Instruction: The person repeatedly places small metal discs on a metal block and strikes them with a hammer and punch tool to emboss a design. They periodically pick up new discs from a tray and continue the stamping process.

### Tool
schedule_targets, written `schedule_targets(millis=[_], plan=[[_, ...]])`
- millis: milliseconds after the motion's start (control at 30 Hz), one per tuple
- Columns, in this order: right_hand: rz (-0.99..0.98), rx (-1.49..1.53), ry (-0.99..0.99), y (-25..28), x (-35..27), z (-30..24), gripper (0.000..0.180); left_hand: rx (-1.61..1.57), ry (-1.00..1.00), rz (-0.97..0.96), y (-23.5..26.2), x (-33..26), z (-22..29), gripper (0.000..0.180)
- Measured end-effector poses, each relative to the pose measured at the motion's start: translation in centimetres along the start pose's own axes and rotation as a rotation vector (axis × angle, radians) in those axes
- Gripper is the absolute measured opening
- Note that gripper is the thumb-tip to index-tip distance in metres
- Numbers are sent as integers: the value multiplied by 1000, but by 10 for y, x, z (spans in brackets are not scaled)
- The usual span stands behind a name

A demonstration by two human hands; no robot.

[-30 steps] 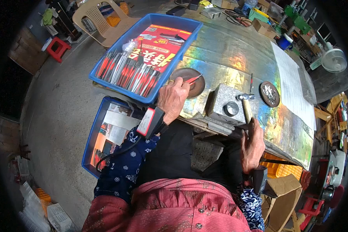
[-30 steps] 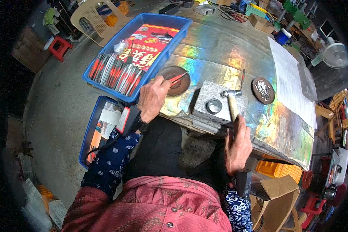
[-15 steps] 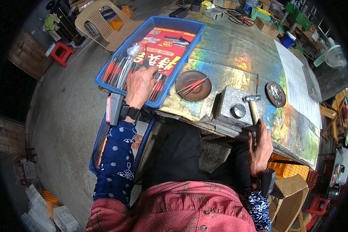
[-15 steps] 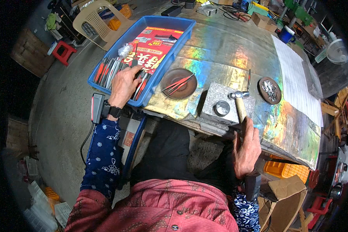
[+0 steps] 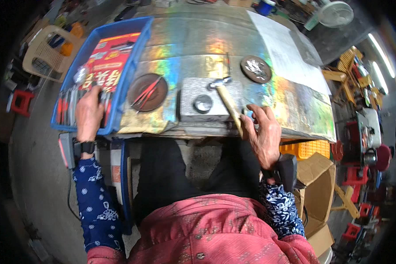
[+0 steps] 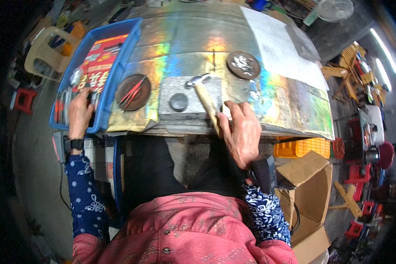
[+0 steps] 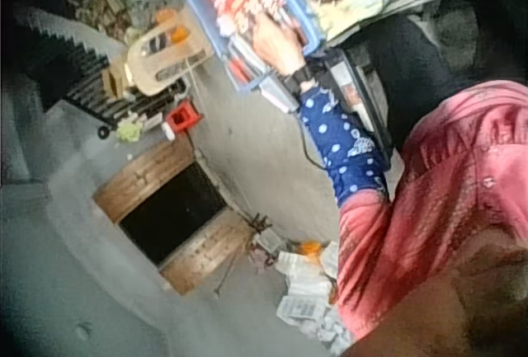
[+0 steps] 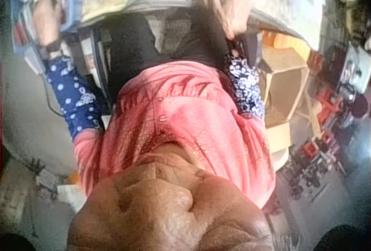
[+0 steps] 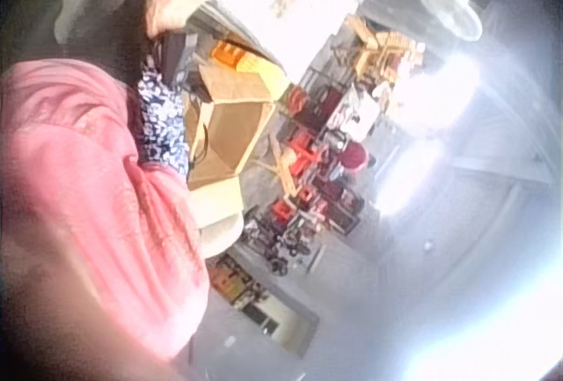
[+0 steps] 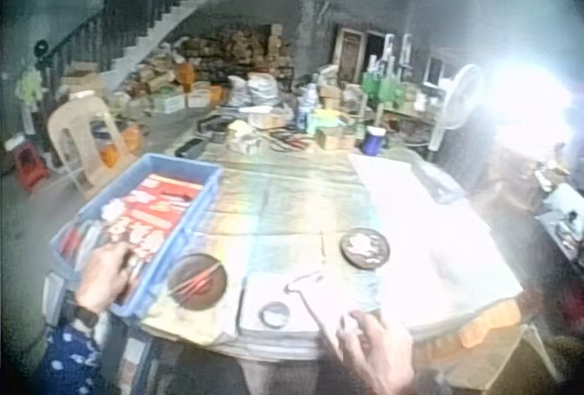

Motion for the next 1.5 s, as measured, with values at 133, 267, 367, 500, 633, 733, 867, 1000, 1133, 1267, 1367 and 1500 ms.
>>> schedule_targets(millis=[133, 267, 367, 500, 633, 733, 867, 1000, 1133, 1267, 1367, 1500], plan=[[68, -23, -55, 3, 12, 35, 20, 32, 120, -72, -3, 0, -8, 45], [31, -158, -152, -5, 21, 82, 21, 20, 292, -61, -2, -7, -20, 48], [31, -205, -122, -14, 26, 102, 22, 13, 234, -43, 2, -9, -19, 30], [-13, -273, -105, -21, 31, 117, 21, -21, 254, -93, 4, -15, -20, 14], [-60, -297, -120, -24, 33, 124, 19, -15, 213, 46, 17, -16, -9, 18], [-81, -274, -135, -28, 34, 127, 19, -128, 325, 108, 26, -14, -3, 20], [-52, -284, -72, -33, 38, 126, 17, -422, 399, 123, 32, -8, 19, 19], [-49, -385, -40, -40, 42, 124, 13, -708, 429, 67, 31, -5, 50, 21], [-45, -403, 127, -44, 46, 119, 10, -912, 441, -39, 22, -2, 81, 22], [-52, -410, 337, -52, 52, 123, 9, -1039, 477, -102, 11, -2, 112, 21], [-82, -182, 286, -57, 63, 135, 6, -1160, 533, -119, 1, -3, 134, 18], [-150, -330, 374, -57, 58, 129, 18, -1269, 569, -122, -14, -3, 158, 14]])
Point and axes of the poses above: each hand's wrist, its own x-axis towards the middle knuckle, its own y-axis out of the back of the hand, z = x × y, the point moved 7 cm from there along x, towards the middle knuckle, and after that the axes turned 13 degrees about z, right-handed, at the moved point
